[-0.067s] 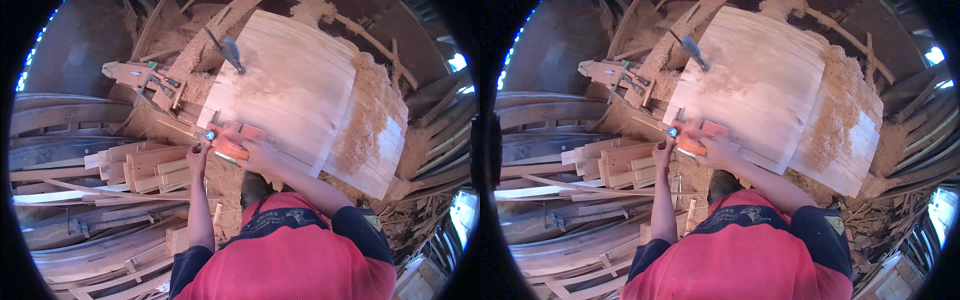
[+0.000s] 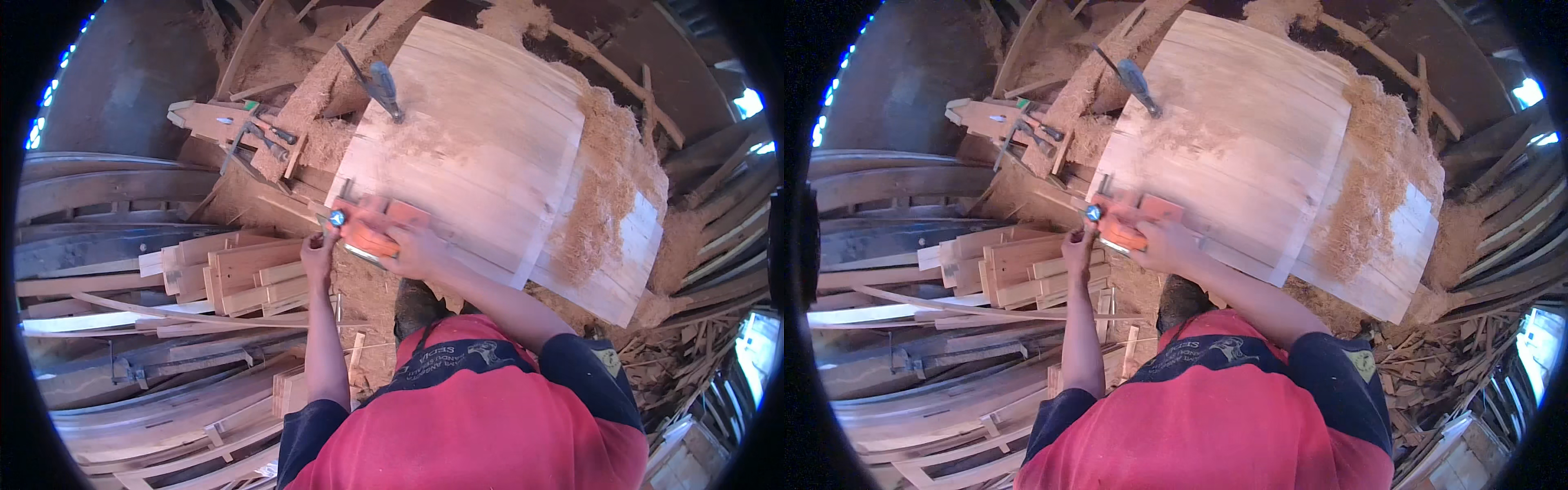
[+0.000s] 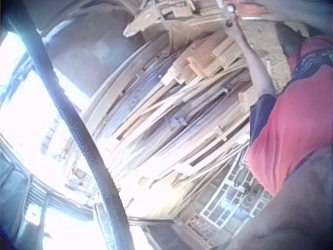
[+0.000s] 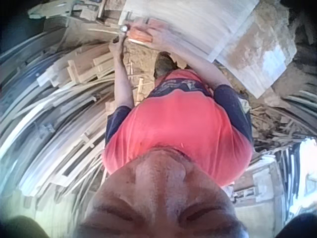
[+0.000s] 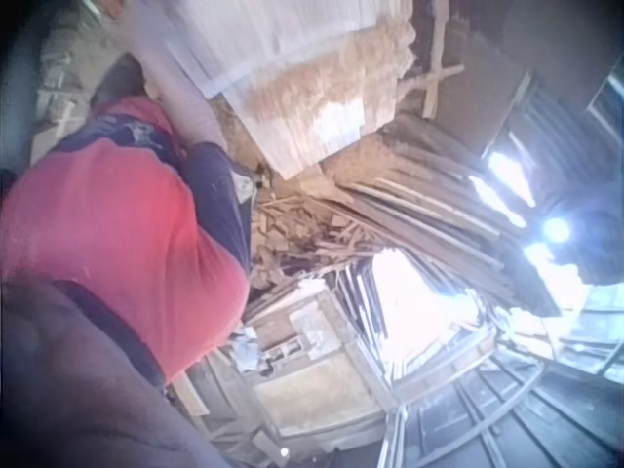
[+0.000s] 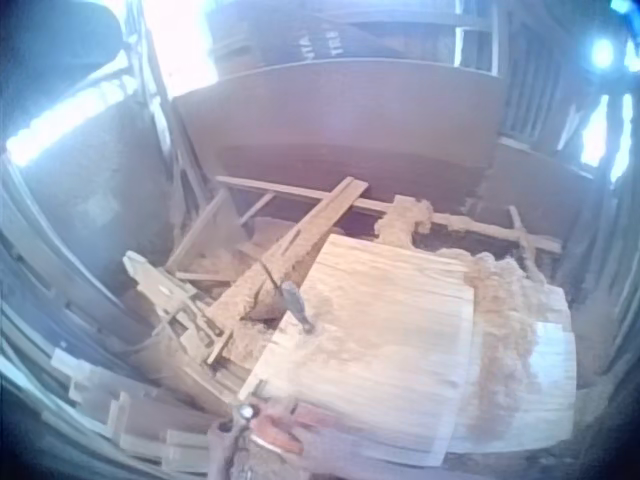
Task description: The person sands the surface and edges of a wooden board using a hand-held power sander and a small scraper tool, then applies a substance from a tube to the board.
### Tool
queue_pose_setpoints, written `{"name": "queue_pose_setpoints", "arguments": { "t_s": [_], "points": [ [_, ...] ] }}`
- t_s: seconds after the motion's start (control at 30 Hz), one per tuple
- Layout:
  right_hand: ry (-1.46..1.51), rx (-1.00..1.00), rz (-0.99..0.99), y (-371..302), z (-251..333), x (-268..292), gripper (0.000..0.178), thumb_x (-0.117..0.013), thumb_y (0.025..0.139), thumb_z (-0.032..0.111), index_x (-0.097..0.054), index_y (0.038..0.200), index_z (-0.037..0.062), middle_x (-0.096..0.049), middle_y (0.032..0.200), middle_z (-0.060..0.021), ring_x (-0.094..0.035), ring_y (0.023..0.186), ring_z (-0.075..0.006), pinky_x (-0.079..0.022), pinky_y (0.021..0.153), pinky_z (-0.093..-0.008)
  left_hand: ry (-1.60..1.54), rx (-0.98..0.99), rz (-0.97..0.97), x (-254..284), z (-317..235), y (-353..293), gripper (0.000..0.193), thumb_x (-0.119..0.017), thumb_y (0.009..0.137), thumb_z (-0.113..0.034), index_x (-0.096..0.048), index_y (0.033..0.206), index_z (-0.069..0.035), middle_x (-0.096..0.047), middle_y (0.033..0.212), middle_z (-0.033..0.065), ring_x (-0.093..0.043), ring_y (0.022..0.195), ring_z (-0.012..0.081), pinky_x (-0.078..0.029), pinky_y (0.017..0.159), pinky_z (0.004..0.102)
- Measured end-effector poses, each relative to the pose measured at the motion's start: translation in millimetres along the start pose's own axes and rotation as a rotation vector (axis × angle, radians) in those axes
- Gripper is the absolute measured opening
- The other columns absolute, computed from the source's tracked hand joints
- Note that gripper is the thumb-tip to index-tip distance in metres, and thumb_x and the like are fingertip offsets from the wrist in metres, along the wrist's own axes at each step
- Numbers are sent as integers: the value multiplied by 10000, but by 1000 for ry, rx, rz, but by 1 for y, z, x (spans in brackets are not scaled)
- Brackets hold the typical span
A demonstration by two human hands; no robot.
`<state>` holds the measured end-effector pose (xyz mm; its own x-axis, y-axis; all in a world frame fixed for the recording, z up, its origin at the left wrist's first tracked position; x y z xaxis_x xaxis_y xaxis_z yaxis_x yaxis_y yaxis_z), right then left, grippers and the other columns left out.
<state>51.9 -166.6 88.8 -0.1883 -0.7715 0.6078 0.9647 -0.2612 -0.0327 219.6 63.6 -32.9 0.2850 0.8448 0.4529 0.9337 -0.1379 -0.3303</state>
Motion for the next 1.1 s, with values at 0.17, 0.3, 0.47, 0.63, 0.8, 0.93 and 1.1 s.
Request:
{"name": "queue_pose_setpoints", "arguments": {
  "t_s": [0.17, 0.3, 0.47, 0.63, 0.8, 0.93, 1.1],
  "points": [
    [23, -1, 75, 93, 39, -49, 463, -689, 810, 387, -640, 1089, 21, -706, 932, -239, -687, 867, -432, -553, 810, -514, -130, -37, -109, 52, -4, 82, 627, -878, 774, -438, -671, 1070, 74, -705, 939, 80, -623, 816, 126, -503, 748, 268],
    [102, -24, 113, 123, 57, -61, 457, -666, 824, 402, -631, 1060, 13, -702, 936, -246, -680, 893, -441, -544, 820, -525, -97, 28, -172, 78, -7, 113, 637, -867, 790, -436, -666, 1097, 84, -699, 975, 82, -623, 852, 121, -506, 765, 266],
    [58, -14, 127, 67, 28, -37, 467, -674, 830, 416, -618, 1081, 27, -691, 977, -252, -664, 958, -438, -530, 854, -529, -70, 90, -119, 49, 12, 68, 663, -872, 785, -425, -657, 1141, 91, -691, 1010, 86, -621, 864, 131, -507, 765, 272],
    [-44, -122, 168, -78, -32, 42, 512, -711, 813, 418, -614, 1151, 46, -683, 1074, -233, -659, 986, -423, -525, 872, -525, 76, 14, 162, -47, 20, -55, 659, -887, 750, -416, -640, 1142, 54, -684, 1011, 114, -626, 874, 175, -512, 751, 304],
    [-32, -151, 18, -238, -93, 130, 487, -775, 760, 307, -648, 1187, 110, -693, 1080, -190, -671, 994, -394, -548, 833, -469, 199, 19, 385, -151, -30, -226, 674, -901, 702, -453, -571, 1054, 19, -643, 912, 102, -609, 811, 187, -508, 704, 335],
    [-3, -167, 15, -301, -107, 174, 481, -787, 705, 199, -671, 1151, 61, -711, 1007, -181, -701, 927, -372, -557, 782, -417, 164, -75, 410, -193, -30, -289, 752, -899, 665, -532, -559, 1015, 39, -639, 902, 135, -620, 792, 227, -513, 693, 353],
    [14, -209, 11, -293, -112, 160, 452, -791, 698, 207, -684, 1105, 42, -710, 946, -186, -709, 871, -367, -559, 758, -415, 208, -3, 443, -183, -27, -273, 818, -887, 641, -597, -566, 1016, 55, -633, 963, 187, -632, 843, 254, -522, 727, 363]
  ]
}}
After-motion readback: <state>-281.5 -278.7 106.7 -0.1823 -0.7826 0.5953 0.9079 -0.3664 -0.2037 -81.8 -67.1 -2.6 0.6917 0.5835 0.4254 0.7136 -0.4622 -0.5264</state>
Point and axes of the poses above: each hand's wrist, its own y-axis towards the middle knuckle, its own x-axis out of the back of the hand, z = x × y, the point moved 4 cm from there along y, towards the middle knuckle
